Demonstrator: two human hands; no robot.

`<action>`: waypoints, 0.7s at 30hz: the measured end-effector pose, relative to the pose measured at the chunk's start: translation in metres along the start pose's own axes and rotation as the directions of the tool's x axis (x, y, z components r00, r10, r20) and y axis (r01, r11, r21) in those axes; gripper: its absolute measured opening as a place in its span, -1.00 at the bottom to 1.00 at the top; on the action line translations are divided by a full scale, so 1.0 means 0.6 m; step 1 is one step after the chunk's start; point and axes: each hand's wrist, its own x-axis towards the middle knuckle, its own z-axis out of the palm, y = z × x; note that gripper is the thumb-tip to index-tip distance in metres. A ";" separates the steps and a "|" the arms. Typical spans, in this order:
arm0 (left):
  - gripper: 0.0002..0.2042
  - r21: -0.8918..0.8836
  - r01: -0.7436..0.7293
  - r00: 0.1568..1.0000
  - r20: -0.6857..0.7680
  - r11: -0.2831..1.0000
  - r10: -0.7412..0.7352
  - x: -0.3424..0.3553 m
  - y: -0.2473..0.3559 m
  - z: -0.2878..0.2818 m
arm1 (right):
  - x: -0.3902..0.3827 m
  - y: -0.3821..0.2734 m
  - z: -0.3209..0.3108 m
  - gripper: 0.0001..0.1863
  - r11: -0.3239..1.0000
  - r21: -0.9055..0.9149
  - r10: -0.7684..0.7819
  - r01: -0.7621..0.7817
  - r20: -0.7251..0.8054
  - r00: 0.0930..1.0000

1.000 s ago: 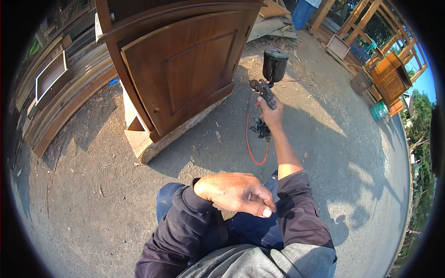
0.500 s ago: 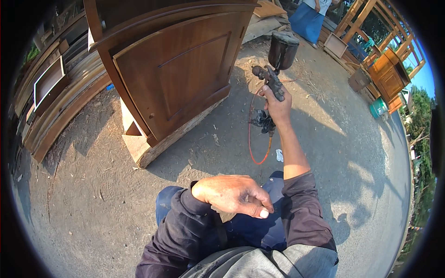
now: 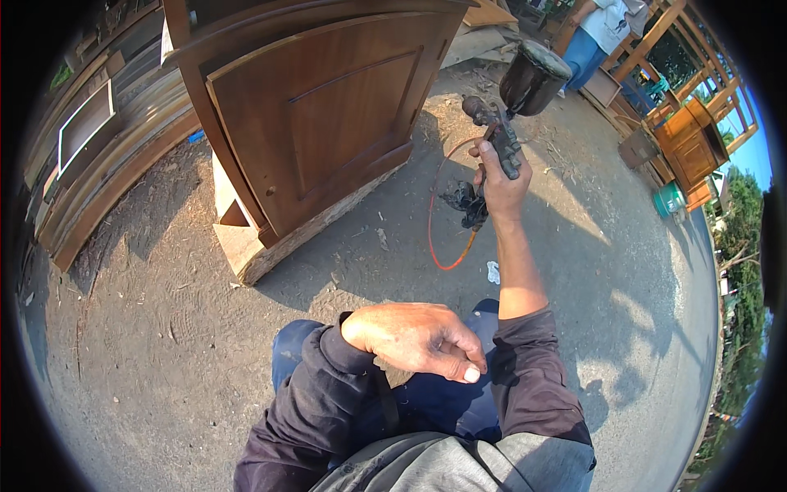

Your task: The person uses a spray gun to apply a finish to a wooden cabinet, spraying the exterior, inside the door, and the interior shelves.

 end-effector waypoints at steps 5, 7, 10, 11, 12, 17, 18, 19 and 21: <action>-0.52 0.006 -0.017 1.000 -0.001 1.000 0.017 -0.001 -0.002 0.003 | -0.052 0.084 -0.007 -0.73 0.979 -0.145 0.149 -0.142 0.042 0.988; -0.51 0.013 0.008 1.000 -0.012 1.000 -0.008 -0.003 -0.007 0.004 | -0.069 0.107 -0.003 -0.74 0.958 -0.223 0.194 -0.180 0.041 0.980; -0.52 0.031 -0.005 1.000 0.003 1.000 0.005 0.002 -0.004 0.001 | -0.091 0.137 -0.019 -0.76 0.927 -0.280 0.272 -0.250 0.044 0.961; -0.52 0.030 -0.004 1.000 0.003 1.000 0.004 0.001 -0.004 0.002 | -0.099 0.155 -0.024 -0.70 0.915 -0.331 0.264 -0.229 0.063 0.962; -0.52 0.012 -0.006 1.000 0.004 1.000 0.006 0.001 -0.003 0.001 | -0.105 0.162 -0.025 -0.70 0.916 -0.332 0.260 -0.225 0.063 0.964; -0.51 0.014 -0.039 0.999 0.006 0.999 0.039 0.005 -0.012 -0.002 | -0.112 0.143 -0.016 -0.76 0.922 -0.357 0.215 -0.151 0.148 0.965; -0.51 -0.003 -0.027 1.000 0.007 1.000 0.027 0.004 -0.013 -0.001 | -0.108 0.130 -0.012 -0.76 0.923 -0.354 0.217 -0.151 0.154 0.964; -0.51 -0.019 -0.014 1.000 0.008 1.000 0.014 0.003 -0.014 0.000 | -0.102 0.117 -0.006 -0.75 0.924 -0.351 0.217 -0.149 0.163 0.962; -0.51 -0.023 -0.008 1.000 0.023 1.000 0.008 0.008 -0.012 -0.001 | -0.075 0.080 -0.005 -0.75 0.931 -0.331 0.201 -0.151 0.122 0.972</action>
